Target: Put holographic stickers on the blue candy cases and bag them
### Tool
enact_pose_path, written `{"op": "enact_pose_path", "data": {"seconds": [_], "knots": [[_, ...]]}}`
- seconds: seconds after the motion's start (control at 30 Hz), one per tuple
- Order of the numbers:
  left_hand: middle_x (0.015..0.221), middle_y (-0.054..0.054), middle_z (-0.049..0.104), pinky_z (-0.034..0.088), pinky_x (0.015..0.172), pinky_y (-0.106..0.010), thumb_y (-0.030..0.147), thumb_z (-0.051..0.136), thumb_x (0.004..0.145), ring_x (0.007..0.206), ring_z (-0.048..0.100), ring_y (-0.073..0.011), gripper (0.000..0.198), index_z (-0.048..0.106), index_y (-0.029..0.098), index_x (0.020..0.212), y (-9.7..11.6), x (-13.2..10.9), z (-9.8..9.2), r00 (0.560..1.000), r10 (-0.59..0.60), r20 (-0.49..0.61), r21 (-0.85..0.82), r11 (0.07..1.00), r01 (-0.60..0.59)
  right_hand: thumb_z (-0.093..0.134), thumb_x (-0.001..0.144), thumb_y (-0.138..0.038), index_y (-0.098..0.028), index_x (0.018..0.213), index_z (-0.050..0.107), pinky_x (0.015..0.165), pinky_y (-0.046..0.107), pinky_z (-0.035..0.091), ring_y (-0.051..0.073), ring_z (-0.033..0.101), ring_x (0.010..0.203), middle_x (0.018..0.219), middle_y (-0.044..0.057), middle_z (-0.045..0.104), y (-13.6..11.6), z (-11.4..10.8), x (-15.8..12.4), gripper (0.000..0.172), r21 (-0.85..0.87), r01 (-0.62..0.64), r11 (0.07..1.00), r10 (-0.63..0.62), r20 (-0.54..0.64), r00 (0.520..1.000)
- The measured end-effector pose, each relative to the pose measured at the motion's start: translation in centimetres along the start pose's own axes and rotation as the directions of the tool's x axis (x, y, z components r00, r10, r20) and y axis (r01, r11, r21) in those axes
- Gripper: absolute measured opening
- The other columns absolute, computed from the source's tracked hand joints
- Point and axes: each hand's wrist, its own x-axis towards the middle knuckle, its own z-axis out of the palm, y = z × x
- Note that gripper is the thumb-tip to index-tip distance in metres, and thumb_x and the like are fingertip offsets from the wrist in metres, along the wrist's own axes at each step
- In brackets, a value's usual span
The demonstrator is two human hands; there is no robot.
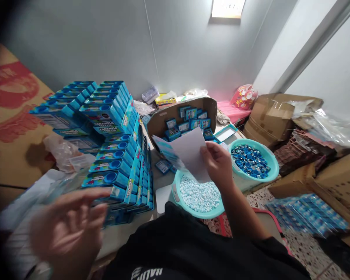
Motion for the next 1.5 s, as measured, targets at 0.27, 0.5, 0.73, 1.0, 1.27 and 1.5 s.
{"op": "enact_pose_path", "data": {"seconds": [0.27,0.5,0.73,1.0,1.27,1.5], "knots": [[0.121,-0.015,0.073,0.062,0.09,-0.049,0.037,0.089,0.068,0.11,0.071,-0.0339,0.066,0.066,0.023,0.129,1.2,3.1,4.0,0.828,-0.207,0.522,-0.166,0.927,0.337,0.072,0.088,-0.037,-0.022,0.092,0.074,0.054,0.024,0.047,0.013,0.061,0.063,0.074,0.0,0.071,-5.4,1.1,-0.6,0.015,0.201,-0.008,0.98,-0.044,0.254,0.966],[0.094,-0.01,0.079,0.065,0.083,-0.04,0.039,0.084,0.072,0.091,0.077,-0.0299,0.033,0.08,0.015,0.094,2.8,2.5,5.5,0.793,-0.502,0.346,-0.207,0.783,0.587,0.064,0.093,-0.041,-0.025,0.118,0.065,0.064,0.028,0.054,0.016,0.066,0.078,0.098,0.004,0.071,-6.5,2.8,-0.4,0.03,0.124,-0.017,0.992,-0.011,0.217,0.976],[0.082,-0.007,0.079,0.065,0.073,-0.034,0.032,0.082,0.07,0.08,0.077,-0.0256,0.019,0.077,0.016,0.079,3.6,2.6,6.2,0.861,-0.442,0.251,-0.3,0.811,0.503,0.06,0.088,-0.067,-0.02,0.156,0.031,0.125,0.047,0.021,0.032,0.019,0.152,0.16,0.015,0.025,-6.9,3.8,-1.8,0.088,0.151,0.28,0.948,-0.313,0.598,0.738],[0.12,-0.009,0.066,0.062,0.081,-0.036,0.025,0.081,0.074,0.101,0.071,-0.0229,0.08,0.043,0.027,0.144,4.2,2.7,4.6,0.991,-0.072,0.114,-0.09,0.993,0.083,0.048,0.101,-0.023,-0.024,0.135,0.057,0.084,0.029,0.052,0.018,0.067,0.096,0.109,0.004,0.073,-7.7,3.3,-1.7,0.035,0.033,0.153,0.988,-0.123,0.765,0.632],[0.1,-0.003,0.074,0.055,0.084,-0.038,0.026,0.064,0.094,0.09,0.069,-0.0199,0.025,0.066,0.024,0.12,5.8,5.4,0.4,0.717,0.325,0.617,0.294,0.749,-0.593,0.051,0.099,-0.022,-0.025,0.125,0.065,0.077,0.029,0.05,0.019,0.07,0.089,0.103,0.005,0.076,-10.9,1.2,0.3,0.03,-0.062,0.458,0.887,-0.123,0.923,0.364],[0.119,-0.011,0.073,0.055,0.09,-0.037,0.01,0.072,0.086,0.104,0.07,-0.0221,0.039,0.066,0.018,0.124,4.2,4.1,0.7,0.724,0.511,0.464,0.344,0.649,-0.679,0.052,0.101,-0.03,-0.024,0.121,0.068,0.074,0.027,0.05,0.017,0.07,0.084,0.099,0.005,0.077,-10.9,2.0,-0.1,0.026,-0.024,0.431,0.902,-0.169,0.9,0.402]]}}
